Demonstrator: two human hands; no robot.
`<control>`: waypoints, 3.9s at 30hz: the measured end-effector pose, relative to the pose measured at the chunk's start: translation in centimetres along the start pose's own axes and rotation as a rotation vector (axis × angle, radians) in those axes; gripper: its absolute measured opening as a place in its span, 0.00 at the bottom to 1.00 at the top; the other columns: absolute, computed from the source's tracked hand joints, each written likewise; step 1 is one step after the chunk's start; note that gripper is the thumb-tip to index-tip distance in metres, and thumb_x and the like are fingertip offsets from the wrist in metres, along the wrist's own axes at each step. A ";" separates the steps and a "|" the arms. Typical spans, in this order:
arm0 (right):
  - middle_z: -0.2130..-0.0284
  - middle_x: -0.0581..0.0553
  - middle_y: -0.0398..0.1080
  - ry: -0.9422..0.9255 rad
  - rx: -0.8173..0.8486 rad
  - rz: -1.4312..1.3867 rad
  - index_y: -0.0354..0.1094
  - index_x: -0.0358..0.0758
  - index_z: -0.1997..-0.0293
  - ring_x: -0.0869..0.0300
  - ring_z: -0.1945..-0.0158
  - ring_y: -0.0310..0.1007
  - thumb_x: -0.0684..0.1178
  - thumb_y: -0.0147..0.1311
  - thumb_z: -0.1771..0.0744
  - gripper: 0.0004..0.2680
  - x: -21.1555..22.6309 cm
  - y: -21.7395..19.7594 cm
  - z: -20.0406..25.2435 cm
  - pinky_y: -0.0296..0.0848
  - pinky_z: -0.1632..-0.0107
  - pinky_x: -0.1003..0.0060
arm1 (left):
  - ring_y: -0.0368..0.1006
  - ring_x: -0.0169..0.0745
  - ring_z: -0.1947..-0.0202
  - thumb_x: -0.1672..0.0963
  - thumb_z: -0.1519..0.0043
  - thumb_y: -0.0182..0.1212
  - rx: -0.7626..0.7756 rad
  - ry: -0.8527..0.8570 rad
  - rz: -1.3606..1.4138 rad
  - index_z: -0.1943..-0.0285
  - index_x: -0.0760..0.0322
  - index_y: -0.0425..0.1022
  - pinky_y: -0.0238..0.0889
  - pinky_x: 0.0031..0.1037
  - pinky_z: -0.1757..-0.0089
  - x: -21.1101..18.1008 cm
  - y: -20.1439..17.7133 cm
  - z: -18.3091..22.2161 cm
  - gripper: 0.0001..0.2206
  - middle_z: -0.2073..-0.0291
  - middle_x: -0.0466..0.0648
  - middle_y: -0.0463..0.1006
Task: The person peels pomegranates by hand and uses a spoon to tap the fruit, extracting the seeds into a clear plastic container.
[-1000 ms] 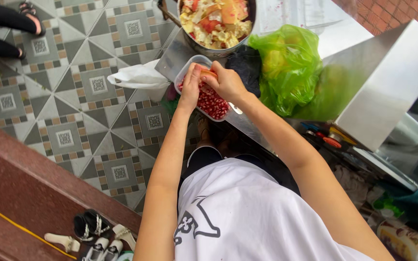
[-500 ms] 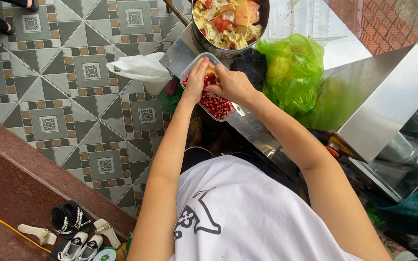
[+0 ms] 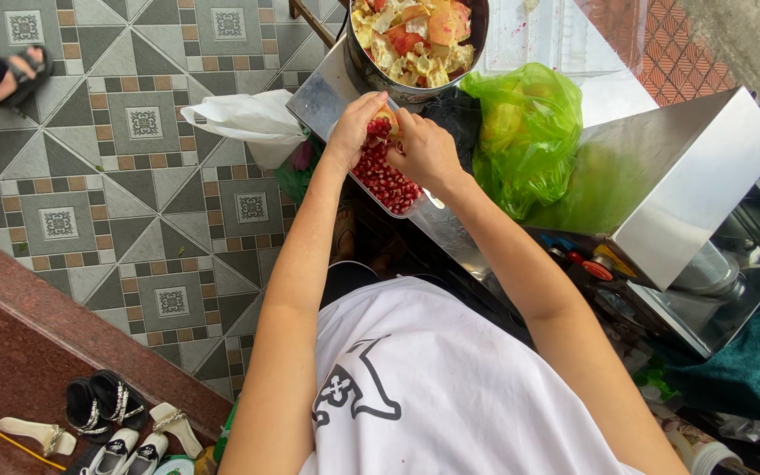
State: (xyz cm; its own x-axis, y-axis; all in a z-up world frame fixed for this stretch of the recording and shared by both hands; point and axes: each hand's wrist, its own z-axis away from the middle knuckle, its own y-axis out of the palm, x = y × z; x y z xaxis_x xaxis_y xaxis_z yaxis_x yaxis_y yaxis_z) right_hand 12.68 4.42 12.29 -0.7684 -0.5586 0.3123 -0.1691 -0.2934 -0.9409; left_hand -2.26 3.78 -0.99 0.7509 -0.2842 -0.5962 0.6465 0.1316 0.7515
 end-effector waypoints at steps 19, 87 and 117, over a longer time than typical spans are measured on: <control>0.62 0.43 0.78 0.441 0.180 -0.567 0.74 0.35 0.50 0.62 0.60 0.76 0.52 0.60 0.32 0.12 -3.5 -0.4 -1.5 0.73 0.54 0.64 | 0.77 0.53 0.61 0.39 0.31 0.46 -0.185 0.480 -0.973 0.53 0.64 0.71 0.69 0.38 0.57 -3.1 3.6 2.3 0.26 0.66 0.54 0.79; 0.60 0.37 0.76 0.478 0.043 -1.739 0.60 0.42 0.34 0.53 0.62 0.79 0.58 0.52 0.29 0.18 -8.2 -4.5 7.5 0.79 0.62 0.59 | 0.71 0.52 0.59 0.60 0.43 0.58 -0.151 0.700 -2.176 0.59 0.68 0.75 0.68 0.32 0.63 25.0 13.0 3.2 0.06 0.59 0.51 0.76; 0.41 0.46 0.70 0.259 0.301 -1.601 0.54 0.37 0.24 0.63 0.41 0.72 0.57 0.62 0.31 0.28 -8.7 -4.5 8.6 0.72 0.37 0.65 | 0.74 0.55 0.50 0.58 0.35 0.69 -0.136 0.826 -1.151 0.44 0.64 0.72 0.69 0.38 0.51 0.5 13.2 11.6 0.14 0.52 0.53 0.75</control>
State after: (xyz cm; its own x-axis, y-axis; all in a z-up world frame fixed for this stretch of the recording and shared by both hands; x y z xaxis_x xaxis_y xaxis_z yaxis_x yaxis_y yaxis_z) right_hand 25.40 3.91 14.90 -0.0233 0.5684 0.8224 -0.7473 -0.5564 0.3633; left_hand 5.03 -5.66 11.89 -0.3627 0.3272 -0.8726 0.9127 0.3136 -0.2618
